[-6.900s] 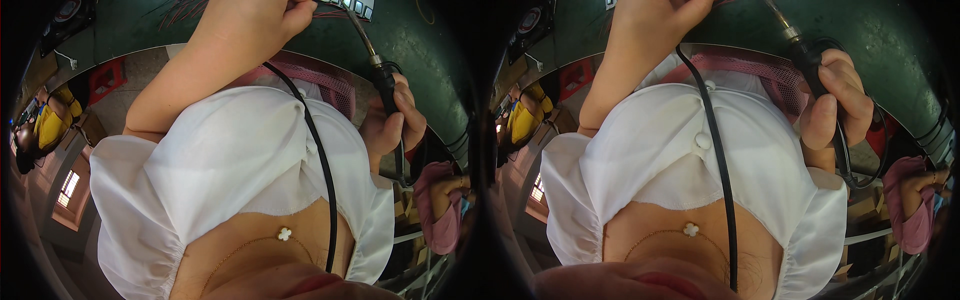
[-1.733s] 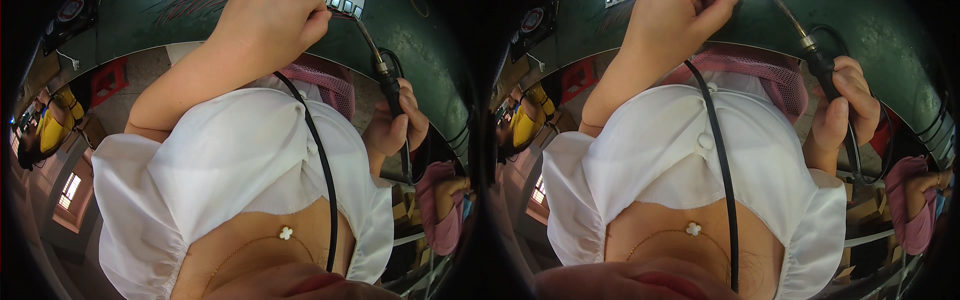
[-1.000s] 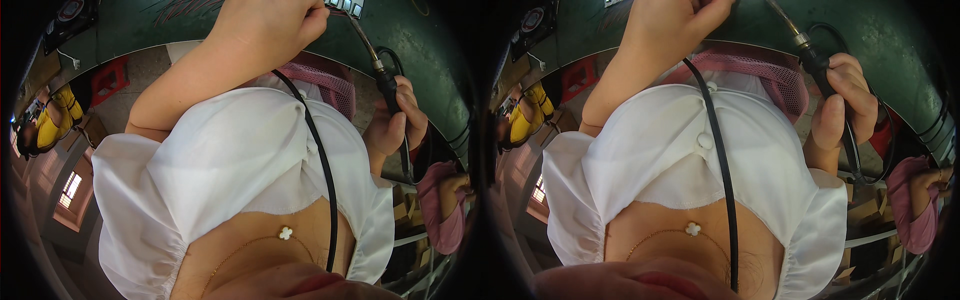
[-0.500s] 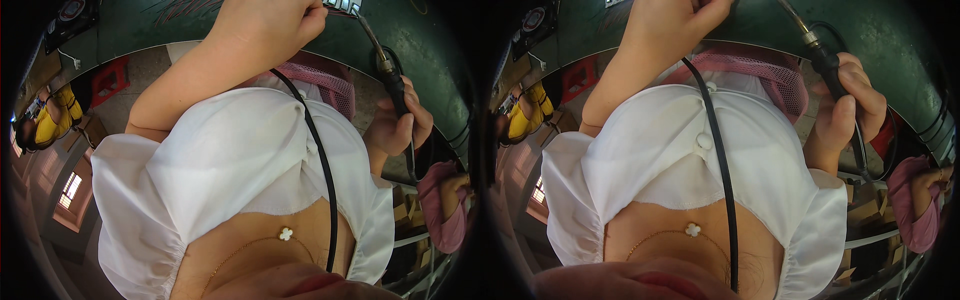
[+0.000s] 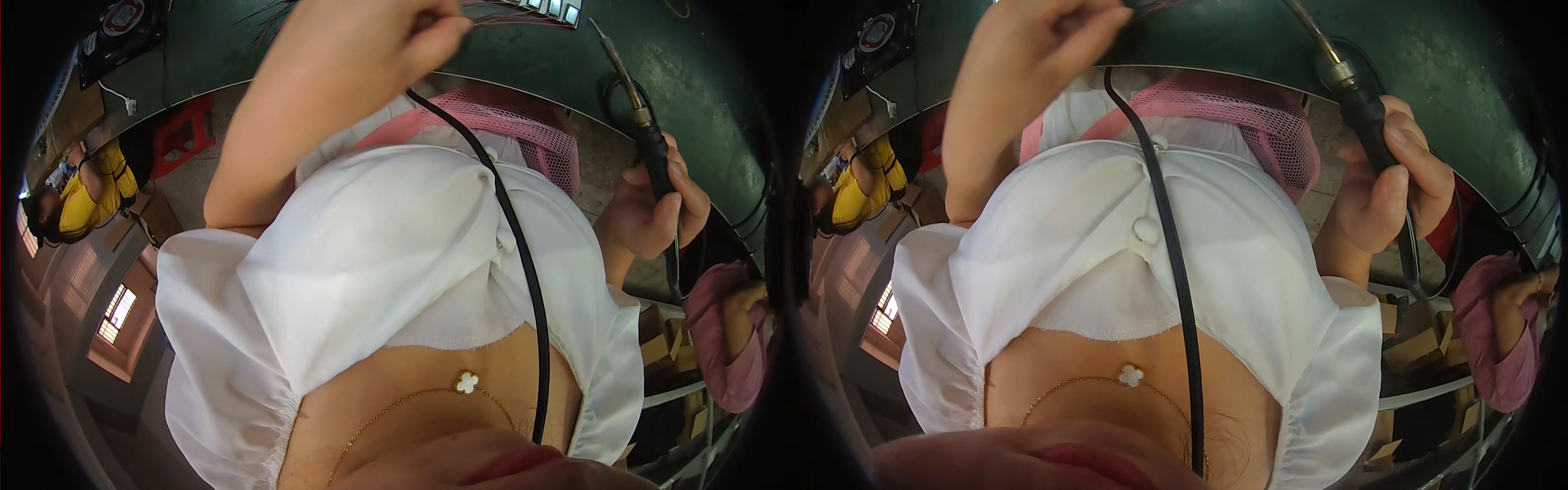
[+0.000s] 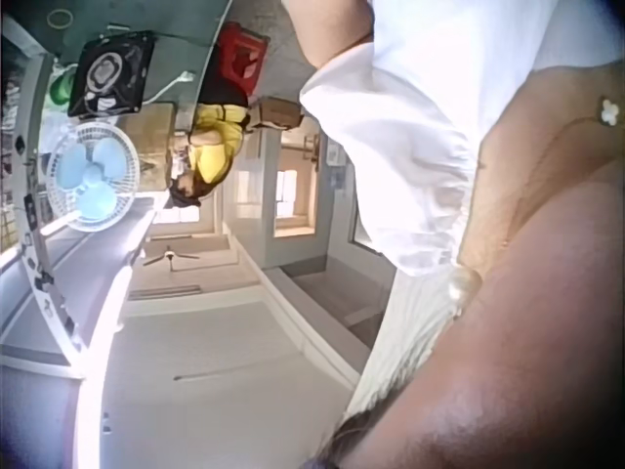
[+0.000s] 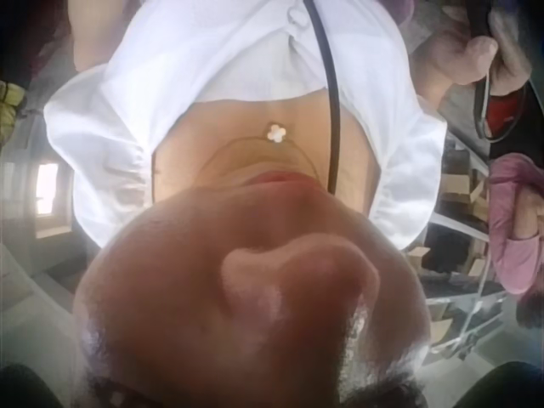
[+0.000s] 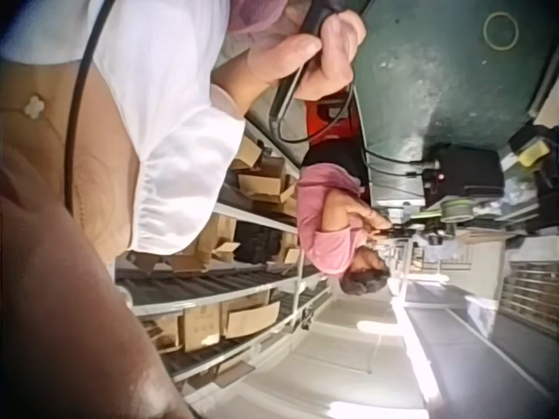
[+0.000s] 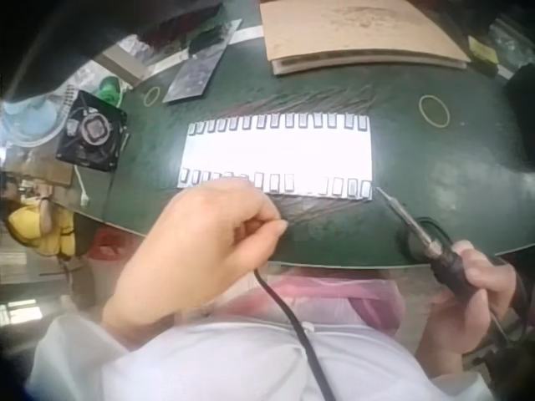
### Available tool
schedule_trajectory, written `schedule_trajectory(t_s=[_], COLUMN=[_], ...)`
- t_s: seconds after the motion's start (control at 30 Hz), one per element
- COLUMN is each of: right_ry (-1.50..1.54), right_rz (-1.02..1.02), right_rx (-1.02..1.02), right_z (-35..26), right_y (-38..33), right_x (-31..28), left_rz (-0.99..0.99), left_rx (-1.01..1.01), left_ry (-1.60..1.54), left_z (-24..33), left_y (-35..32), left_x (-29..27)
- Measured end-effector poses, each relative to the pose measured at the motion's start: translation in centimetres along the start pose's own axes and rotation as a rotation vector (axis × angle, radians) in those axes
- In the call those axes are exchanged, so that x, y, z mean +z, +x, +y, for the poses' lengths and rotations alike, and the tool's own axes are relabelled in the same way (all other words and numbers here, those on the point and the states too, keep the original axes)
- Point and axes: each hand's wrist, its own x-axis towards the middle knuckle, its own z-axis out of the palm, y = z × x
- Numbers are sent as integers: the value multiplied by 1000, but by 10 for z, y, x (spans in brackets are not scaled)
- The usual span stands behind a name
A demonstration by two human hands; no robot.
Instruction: The person solders wires onto components mounted on a metal strip using a soldering iron.
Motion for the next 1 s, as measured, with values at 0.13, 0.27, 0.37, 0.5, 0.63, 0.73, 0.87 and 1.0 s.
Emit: schedule_trajectory(t_s=[0.13,0.27,0.37,0.5,0.63,0.73,0.87,1.0], right_ry=[-9,-28,-30,-36,-51,-48,-44,-44], right_rz=[23,2,0,21,1,11,-3,5], right_rx=[3,-17,-39,-39,-70,-66,-78,-56], right_z=[4,5,6,6,6,7,9,10], right_y=[-5,-4,-3,-4,-4,-5,-4,-7], right_x=[1,5,6,7,5,4,4,6], left_rz=[43,154,116,177,152,142,210,185], left_rx=[-95,-110,114,215,162,133,175,159], left_ry=[108,7,-177,-93,-33,0,-8,-10], left_z=[11,2,-2,-7,-3,0,-4,-5], left_y=[-7,-7,6,17,18,20,20,19], left_x=[-18,-9,18,41,44,45,50,47])
